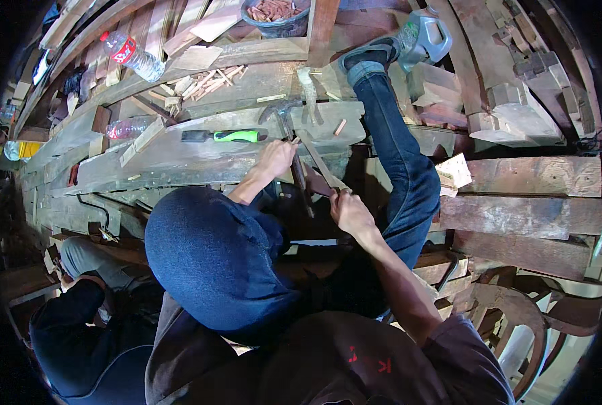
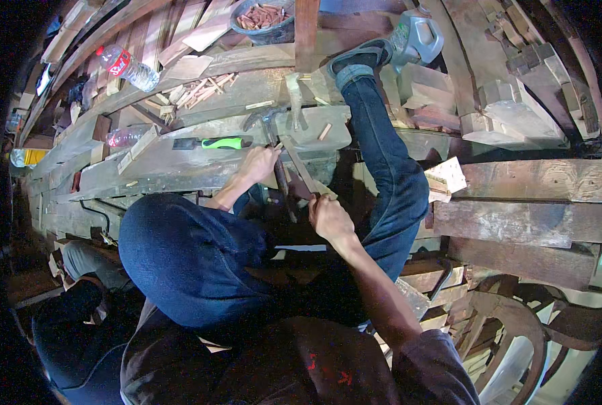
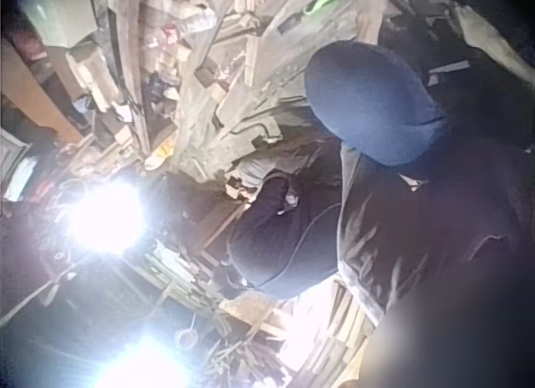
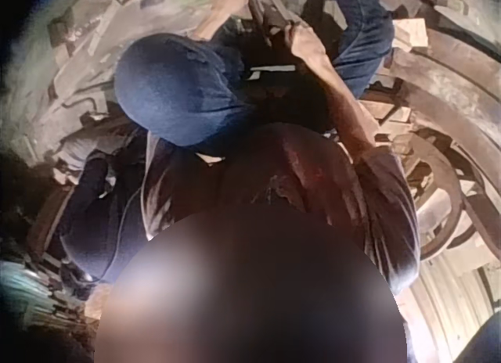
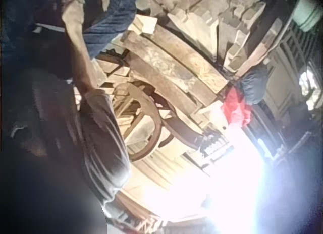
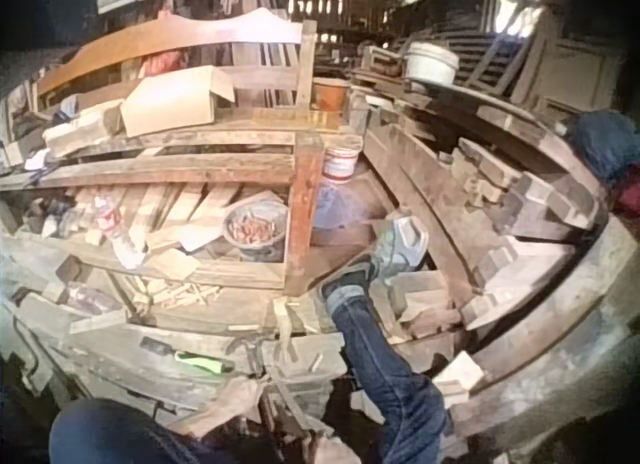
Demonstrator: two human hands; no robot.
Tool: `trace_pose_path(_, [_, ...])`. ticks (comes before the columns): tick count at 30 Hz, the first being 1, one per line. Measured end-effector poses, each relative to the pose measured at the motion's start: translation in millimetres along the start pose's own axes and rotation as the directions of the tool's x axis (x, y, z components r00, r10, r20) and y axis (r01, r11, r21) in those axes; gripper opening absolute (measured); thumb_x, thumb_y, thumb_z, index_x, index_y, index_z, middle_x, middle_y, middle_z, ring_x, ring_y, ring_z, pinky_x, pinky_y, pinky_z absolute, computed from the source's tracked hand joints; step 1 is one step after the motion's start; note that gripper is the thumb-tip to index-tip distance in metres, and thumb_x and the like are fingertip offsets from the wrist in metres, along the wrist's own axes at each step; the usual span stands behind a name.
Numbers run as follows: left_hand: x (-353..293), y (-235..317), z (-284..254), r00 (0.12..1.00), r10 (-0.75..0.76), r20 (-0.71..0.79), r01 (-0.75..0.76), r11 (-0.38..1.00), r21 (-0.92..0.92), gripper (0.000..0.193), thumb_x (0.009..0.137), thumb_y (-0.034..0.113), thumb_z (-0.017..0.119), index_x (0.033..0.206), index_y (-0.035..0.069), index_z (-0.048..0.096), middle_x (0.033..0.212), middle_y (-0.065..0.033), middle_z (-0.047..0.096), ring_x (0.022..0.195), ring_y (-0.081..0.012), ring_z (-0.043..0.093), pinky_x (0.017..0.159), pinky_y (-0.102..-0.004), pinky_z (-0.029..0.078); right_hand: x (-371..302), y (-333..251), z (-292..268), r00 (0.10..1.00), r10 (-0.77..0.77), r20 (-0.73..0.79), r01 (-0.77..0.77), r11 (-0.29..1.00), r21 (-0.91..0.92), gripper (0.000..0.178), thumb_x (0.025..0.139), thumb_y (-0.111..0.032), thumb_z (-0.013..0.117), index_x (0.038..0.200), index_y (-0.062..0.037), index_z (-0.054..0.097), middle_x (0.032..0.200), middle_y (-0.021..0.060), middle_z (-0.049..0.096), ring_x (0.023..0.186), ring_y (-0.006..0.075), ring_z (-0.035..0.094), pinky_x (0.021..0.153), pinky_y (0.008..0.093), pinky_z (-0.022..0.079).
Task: Assembling and hammering small wooden pieces to create a structure in a workshop.
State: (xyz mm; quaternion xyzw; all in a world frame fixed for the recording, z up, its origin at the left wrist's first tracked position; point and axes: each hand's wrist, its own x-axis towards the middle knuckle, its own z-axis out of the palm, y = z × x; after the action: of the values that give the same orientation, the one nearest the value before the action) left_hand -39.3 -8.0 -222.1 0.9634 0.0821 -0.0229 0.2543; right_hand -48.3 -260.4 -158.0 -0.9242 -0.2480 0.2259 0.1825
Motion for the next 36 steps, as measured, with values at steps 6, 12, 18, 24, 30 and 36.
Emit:
trace_pose_path(6, [10.8, 6.5, 7.0, 0.997, 0.068, 0.019, -0.069, 0.997, 0.02, 0.044, 0.098, 0.03, 0.046, 0.076, -0.001, 0.069, 0.072, -0.0279, 0.064, 0.071, -0.0439, 0.065, 0.065, -0.0518, 0.053, 62.8, 29.3, 53.5, 0.973, -0.201, -0.113, 0.172, 0.96, -0.222, 0.051, 0.098, -0.036, 0.04, 0.1, 0.0113, 0.059, 0.078, 0.0287, 0.066, 0.077, 0.0433, 0.068, 0.063, 0.0475, 0.057])
trace_pose_path(12, [-8.1, -4.5, -6.4, 0.999, -0.031, 0.036, 0.032, 0.998, -0.045, 0.045, 0.098, 0.031, 0.046, 0.078, -0.003, 0.067, 0.075, -0.0286, 0.064, 0.075, -0.046, 0.064, 0.069, -0.0541, 0.051, 49.0, -12.8, 13.4, 0.994, 0.088, -0.06, -0.086, 0.996, 0.026, 0.049, 0.096, -0.042, 0.043, 0.098, 0.0041, 0.061, 0.081, 0.0295, 0.065, 0.081, 0.0449, 0.066, 0.074, 0.0501, 0.056])
trace_pose_path(18, [-2.5, -2.8, -54.9, 0.96, 0.035, 0.279, -0.008, 0.995, -0.098, 0.046, 0.099, 0.037, 0.042, 0.094, -0.001, 0.067, 0.086, -0.029, 0.064, 0.087, -0.0439, 0.063, 0.081, -0.0523, 0.047, 73.6, 25.6, 50.9, 0.988, -0.042, -0.149, 0.023, 0.992, -0.125, 0.045, 0.094, -0.033, 0.046, 0.106, 0.008, 0.057, 0.082, 0.0313, 0.065, 0.08, 0.0469, 0.065, 0.071, 0.0495, 0.056])
trace_pose_path(24, [-21.0, -7.2, -84.6, 0.944, -0.116, 0.309, 0.193, 0.954, -0.23, 0.056, 0.1, 0.047, 0.039, 0.093, -0.001, 0.066, 0.084, -0.0281, 0.064, 0.085, -0.0447, 0.063, 0.077, -0.049, 0.048, 59.2, -6.5, 43.8, 0.992, 0.091, -0.082, -0.078, 0.985, 0.151, 0.034, 0.086, -0.027, 0.059, 0.099, 0.0047, 0.056, 0.083, 0.03, 0.064, 0.076, 0.0454, 0.066, 0.067, 0.0507, 0.055])
trace_pose_path(30, [-20.7, 1.8, -86.9, 0.932, -0.106, 0.348, 0.216, 0.931, -0.294, 0.052, 0.099, 0.045, 0.043, 0.091, -0.002, 0.065, 0.079, -0.0264, 0.063, 0.08, -0.0432, 0.062, 0.074, -0.0479, 0.047, 61.4, -2.7, 17.0, 0.976, 0.064, -0.208, -0.071, 0.997, -0.028, 0.033, 0.085, -0.026, 0.061, 0.1, 0.0024, 0.056, 0.089, 0.0277, 0.065, 0.085, 0.0443, 0.065, 0.074, 0.0512, 0.054])
trace_pose_path(36, [-18.6, 5.3, -80.8, 0.963, -0.03, 0.267, 0.123, 0.933, -0.339, 0.051, 0.1, 0.044, 0.043, 0.092, -0.002, 0.065, 0.08, -0.026, 0.063, 0.08, -0.0428, 0.062, 0.073, -0.0475, 0.047, 107.4, 16.3, -5.9, 0.929, 0.237, -0.284, -0.202, 0.968, 0.146, 0.037, 0.082, -0.025, 0.063, 0.103, 0.0047, 0.054, 0.104, 0.0295, 0.063, 0.092, 0.046, 0.064, 0.081, 0.0509, 0.052])
